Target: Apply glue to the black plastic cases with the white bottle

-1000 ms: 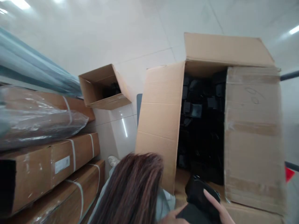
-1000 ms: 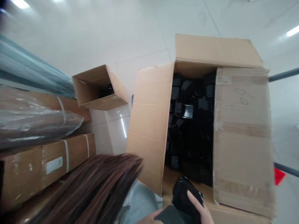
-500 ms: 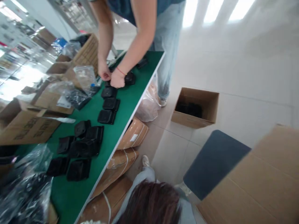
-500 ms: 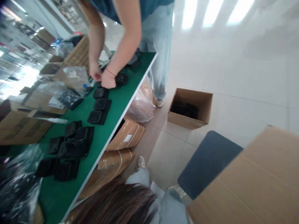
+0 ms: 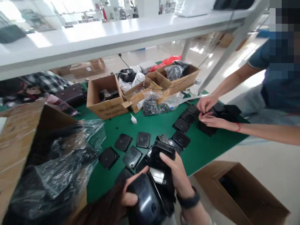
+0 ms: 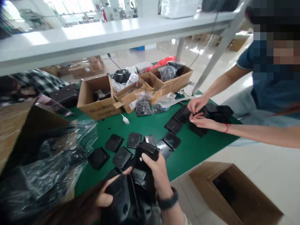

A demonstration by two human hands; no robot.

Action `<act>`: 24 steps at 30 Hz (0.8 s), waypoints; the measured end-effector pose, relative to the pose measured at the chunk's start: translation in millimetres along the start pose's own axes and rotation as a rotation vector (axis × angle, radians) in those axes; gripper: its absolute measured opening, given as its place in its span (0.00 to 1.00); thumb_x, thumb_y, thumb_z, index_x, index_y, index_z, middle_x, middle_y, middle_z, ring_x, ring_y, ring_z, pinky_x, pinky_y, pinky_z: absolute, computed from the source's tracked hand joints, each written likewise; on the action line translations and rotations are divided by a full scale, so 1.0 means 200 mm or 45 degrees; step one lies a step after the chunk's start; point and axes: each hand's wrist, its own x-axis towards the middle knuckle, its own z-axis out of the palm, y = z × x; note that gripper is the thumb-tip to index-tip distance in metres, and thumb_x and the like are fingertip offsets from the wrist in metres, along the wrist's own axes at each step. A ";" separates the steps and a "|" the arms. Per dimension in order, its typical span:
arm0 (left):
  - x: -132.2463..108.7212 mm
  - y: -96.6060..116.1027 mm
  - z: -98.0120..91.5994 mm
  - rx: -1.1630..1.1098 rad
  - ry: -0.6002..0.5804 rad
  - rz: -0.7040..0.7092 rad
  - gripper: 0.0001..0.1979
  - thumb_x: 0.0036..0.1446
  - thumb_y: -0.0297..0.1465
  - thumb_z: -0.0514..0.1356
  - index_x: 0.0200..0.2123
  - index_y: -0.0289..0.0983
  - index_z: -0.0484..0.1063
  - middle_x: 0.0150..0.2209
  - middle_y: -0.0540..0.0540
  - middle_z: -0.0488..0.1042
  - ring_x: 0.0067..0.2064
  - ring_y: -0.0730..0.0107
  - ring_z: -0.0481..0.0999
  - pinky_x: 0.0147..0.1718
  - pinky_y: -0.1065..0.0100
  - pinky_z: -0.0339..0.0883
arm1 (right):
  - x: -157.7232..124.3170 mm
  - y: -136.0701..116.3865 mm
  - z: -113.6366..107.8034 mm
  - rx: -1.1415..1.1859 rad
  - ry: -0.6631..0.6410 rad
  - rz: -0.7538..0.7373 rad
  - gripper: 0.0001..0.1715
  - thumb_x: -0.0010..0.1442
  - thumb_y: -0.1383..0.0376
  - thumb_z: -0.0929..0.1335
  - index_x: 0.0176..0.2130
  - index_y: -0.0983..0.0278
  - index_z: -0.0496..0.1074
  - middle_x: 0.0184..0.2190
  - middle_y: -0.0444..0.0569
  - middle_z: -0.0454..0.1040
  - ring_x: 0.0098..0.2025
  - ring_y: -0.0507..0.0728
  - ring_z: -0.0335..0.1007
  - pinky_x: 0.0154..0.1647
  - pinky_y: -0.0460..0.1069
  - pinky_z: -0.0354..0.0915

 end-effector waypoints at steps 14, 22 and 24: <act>0.44 0.64 -0.62 -0.224 0.651 -0.065 0.07 0.54 0.27 0.60 0.34 0.29 0.74 0.28 0.39 0.79 0.27 0.56 0.79 0.27 0.55 0.76 | 1.17 0.19 0.49 0.471 -0.028 0.289 0.26 0.42 0.55 0.77 0.38 0.65 0.73 0.32 0.48 0.79 0.34 0.59 0.76 0.40 0.54 0.72; 0.37 0.62 -0.65 -0.538 1.268 0.376 0.08 0.58 0.25 0.54 0.38 0.35 0.72 0.30 0.45 0.78 0.27 0.63 0.78 0.22 0.63 0.75 | 1.28 0.24 0.27 0.456 -0.076 0.421 0.28 0.44 0.52 0.77 0.41 0.65 0.73 0.37 0.51 0.79 0.39 0.61 0.76 0.42 0.55 0.73; 0.35 0.62 -0.67 -0.605 1.374 0.503 0.08 0.60 0.26 0.52 0.37 0.36 0.72 0.29 0.47 0.78 0.27 0.66 0.78 0.23 0.65 0.75 | 1.28 0.24 0.21 0.420 -0.077 0.416 0.28 0.44 0.50 0.76 0.40 0.64 0.73 0.39 0.51 0.79 0.40 0.60 0.76 0.42 0.54 0.72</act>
